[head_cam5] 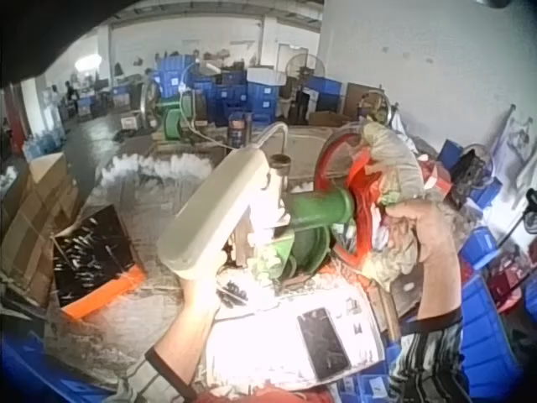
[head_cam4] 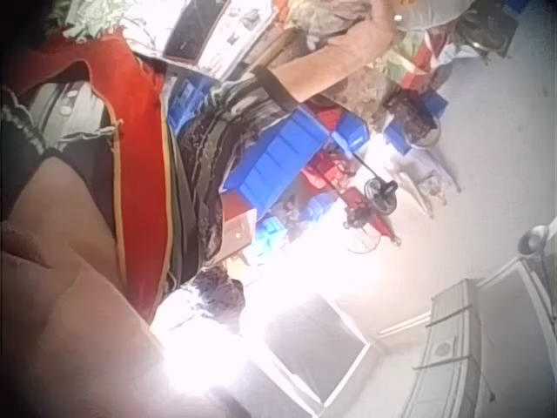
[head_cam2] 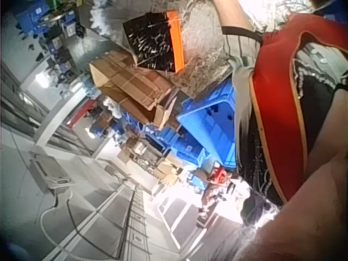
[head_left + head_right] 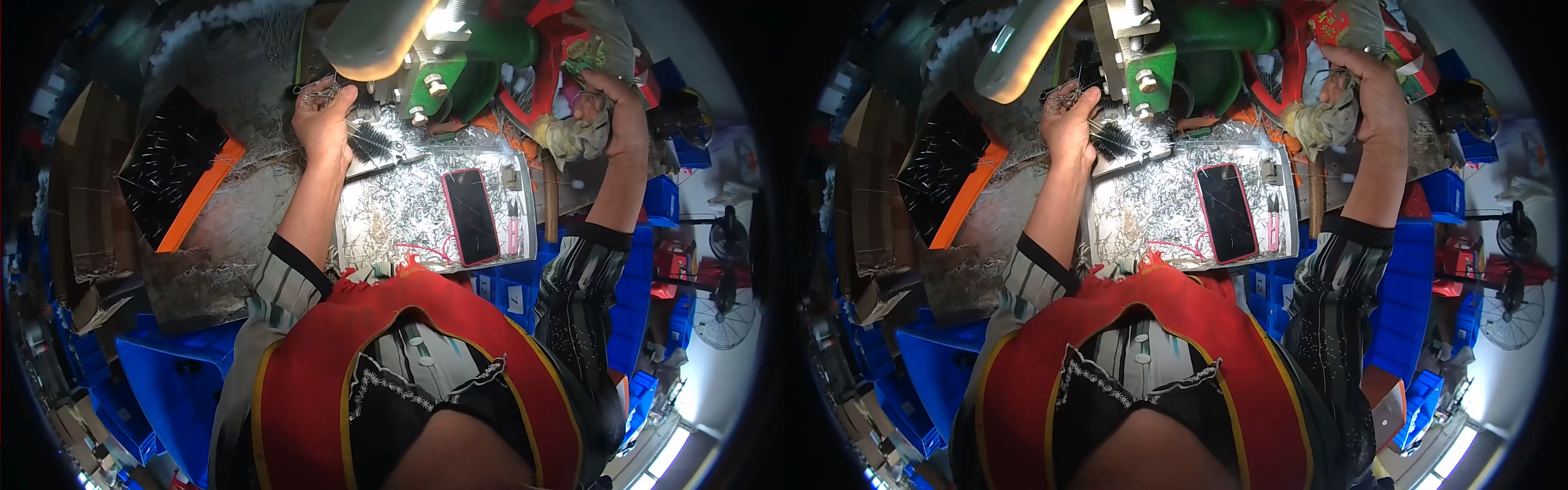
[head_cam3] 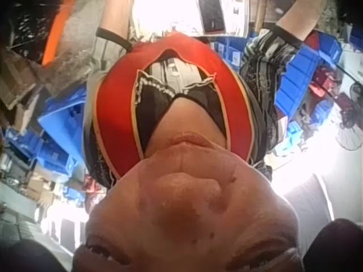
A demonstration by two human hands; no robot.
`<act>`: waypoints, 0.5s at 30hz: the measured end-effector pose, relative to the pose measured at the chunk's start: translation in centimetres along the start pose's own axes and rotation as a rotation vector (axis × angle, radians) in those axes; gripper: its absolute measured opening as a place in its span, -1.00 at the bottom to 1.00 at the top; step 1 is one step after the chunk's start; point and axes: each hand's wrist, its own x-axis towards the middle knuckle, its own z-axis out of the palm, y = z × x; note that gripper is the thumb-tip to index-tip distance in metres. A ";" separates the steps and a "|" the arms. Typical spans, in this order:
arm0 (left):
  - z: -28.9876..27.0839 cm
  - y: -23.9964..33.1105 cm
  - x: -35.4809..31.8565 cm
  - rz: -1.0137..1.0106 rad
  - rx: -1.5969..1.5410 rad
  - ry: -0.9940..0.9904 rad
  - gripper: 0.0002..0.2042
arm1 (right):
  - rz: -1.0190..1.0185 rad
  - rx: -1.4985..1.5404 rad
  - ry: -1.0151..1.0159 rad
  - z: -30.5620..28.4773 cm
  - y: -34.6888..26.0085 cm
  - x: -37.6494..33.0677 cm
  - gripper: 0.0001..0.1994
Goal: Assembling and processing black industrial brushes using a workstation machine.
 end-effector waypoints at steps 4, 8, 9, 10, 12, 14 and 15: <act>-1.2 -0.3 0.2 0.020 0.011 0.026 -0.68 | -0.073 0.049 0.074 0.8 4.0 0.2 -0.85; -0.1 0.0 -0.4 0.008 -0.022 -0.006 -0.68 | -0.600 0.186 0.248 2.1 13.3 -0.2 -0.88; 0.1 0.3 -0.7 -0.013 -0.027 -0.006 -0.69 | -0.601 0.183 0.248 1.4 14.2 -0.1 -0.88; 0.0 0.6 -0.6 -0.025 -0.030 -0.003 -0.69 | -0.533 0.257 0.217 1.2 14.4 0.1 -0.87; -0.8 0.1 -0.2 -0.009 -0.043 -0.019 -0.68 | -0.467 0.331 0.182 0.7 14.5 0.3 -0.86; -1.6 0.2 -0.5 0.005 -0.053 -0.023 -0.67 | -0.329 0.111 0.291 2.1 12.3 -1.8 -0.83; -1.8 0.6 -1.1 -0.032 -0.097 0.012 -0.66 | -0.355 0.022 0.305 3.0 11.8 -2.9 -0.78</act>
